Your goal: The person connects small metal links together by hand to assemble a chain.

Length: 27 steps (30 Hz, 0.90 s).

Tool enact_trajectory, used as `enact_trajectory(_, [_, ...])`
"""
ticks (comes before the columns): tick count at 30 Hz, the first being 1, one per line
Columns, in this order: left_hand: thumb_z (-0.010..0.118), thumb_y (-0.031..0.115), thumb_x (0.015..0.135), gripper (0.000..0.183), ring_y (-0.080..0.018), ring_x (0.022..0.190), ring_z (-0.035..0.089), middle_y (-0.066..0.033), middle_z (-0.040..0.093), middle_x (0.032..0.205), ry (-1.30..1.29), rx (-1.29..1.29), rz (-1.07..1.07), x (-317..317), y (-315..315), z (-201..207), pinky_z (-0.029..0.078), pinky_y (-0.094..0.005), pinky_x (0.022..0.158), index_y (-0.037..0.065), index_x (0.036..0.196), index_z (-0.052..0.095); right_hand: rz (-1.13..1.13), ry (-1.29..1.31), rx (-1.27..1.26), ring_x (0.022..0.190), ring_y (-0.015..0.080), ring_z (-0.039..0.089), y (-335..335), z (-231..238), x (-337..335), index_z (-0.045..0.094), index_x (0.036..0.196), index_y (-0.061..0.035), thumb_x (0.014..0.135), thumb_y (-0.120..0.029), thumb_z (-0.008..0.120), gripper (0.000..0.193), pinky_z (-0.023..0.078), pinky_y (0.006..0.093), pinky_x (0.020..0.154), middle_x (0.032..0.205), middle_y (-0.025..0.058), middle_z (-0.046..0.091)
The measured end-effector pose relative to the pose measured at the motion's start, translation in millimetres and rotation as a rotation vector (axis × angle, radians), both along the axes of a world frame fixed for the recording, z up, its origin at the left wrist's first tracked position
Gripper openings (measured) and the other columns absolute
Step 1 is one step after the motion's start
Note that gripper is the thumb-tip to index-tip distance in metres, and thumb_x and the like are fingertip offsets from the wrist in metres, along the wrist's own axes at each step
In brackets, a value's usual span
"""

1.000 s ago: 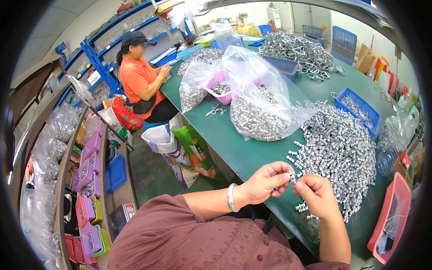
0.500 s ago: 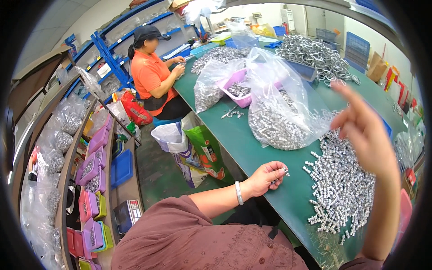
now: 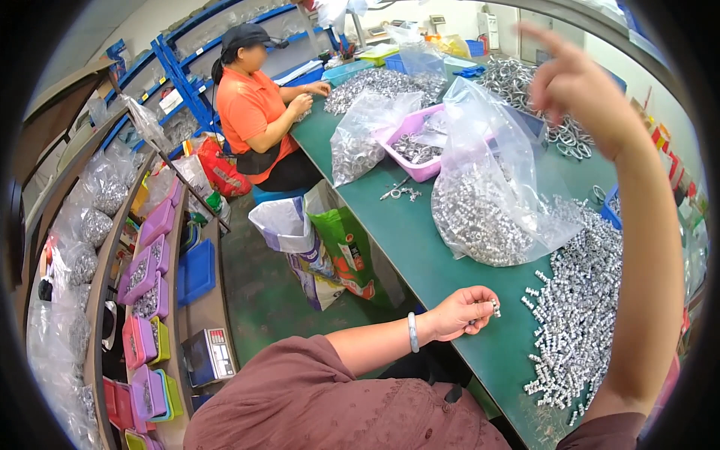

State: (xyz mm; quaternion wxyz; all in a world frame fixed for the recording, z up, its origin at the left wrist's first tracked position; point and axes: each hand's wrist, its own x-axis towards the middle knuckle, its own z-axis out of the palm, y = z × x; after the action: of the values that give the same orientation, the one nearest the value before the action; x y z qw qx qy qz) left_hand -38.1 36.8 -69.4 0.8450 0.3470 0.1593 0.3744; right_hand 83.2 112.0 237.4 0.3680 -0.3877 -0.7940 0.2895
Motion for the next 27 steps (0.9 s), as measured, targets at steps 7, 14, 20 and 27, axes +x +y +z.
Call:
enact_trajectory(7, [0.053,0.015,0.087,0.009,-0.0050,0.055,0.041,0.0007,0.048,0.072,-0.019,-0.022,-0.007,-3,4,-3,0.030,-0.0165,0.042,0.007,0.091,0.051,0.148,-0.185,-0.140,0.046,0.0071,0.042,1,-11,-11,0.036,0.129,-0.0059,0.059,0.005,0.036,0.072,0.037,0.0193,0.043,0.055,0.0020,0.049])
enact_trajectory(14, [0.053,0.015,0.087,0.009,-0.0058,0.055,0.041,0.0003,0.048,0.072,-0.015,0.001,-0.037,7,2,-1,0.030,-0.0165,0.043,0.008,0.091,0.051,-0.138,0.172,0.019,0.048,0.0075,0.042,-2,-16,11,0.036,0.129,-0.0037,0.059,0.004,0.038,0.070,0.035,0.0198,0.044,0.057,0.0002,0.046])
enact_trajectory(20, [0.053,0.014,0.086,0.009,-0.0061,0.055,0.042,-0.0002,0.049,0.073,0.010,-0.004,0.028,-7,3,1,0.031,-0.0172,0.043,0.007,0.091,0.051,0.450,-0.481,-0.231,0.053,0.0104,0.050,-52,-34,-22,0.038,0.130,-0.0087,0.059,0.005,0.042,0.072,0.042,0.0243,0.051,0.059,0.0038,0.054])
enact_trajectory(27, [0.052,0.012,0.087,0.008,-0.0060,0.055,0.042,-0.0014,0.050,0.070,-0.024,-0.003,-0.021,2,4,-2,0.032,-0.0165,0.044,0.007,0.092,0.052,-0.312,0.175,-0.272,0.045,0.0100,0.041,4,-60,72,0.029,0.133,-0.0058,0.064,0.004,0.037,0.070,0.038,0.0229,0.046,0.056,0.0012,0.046])
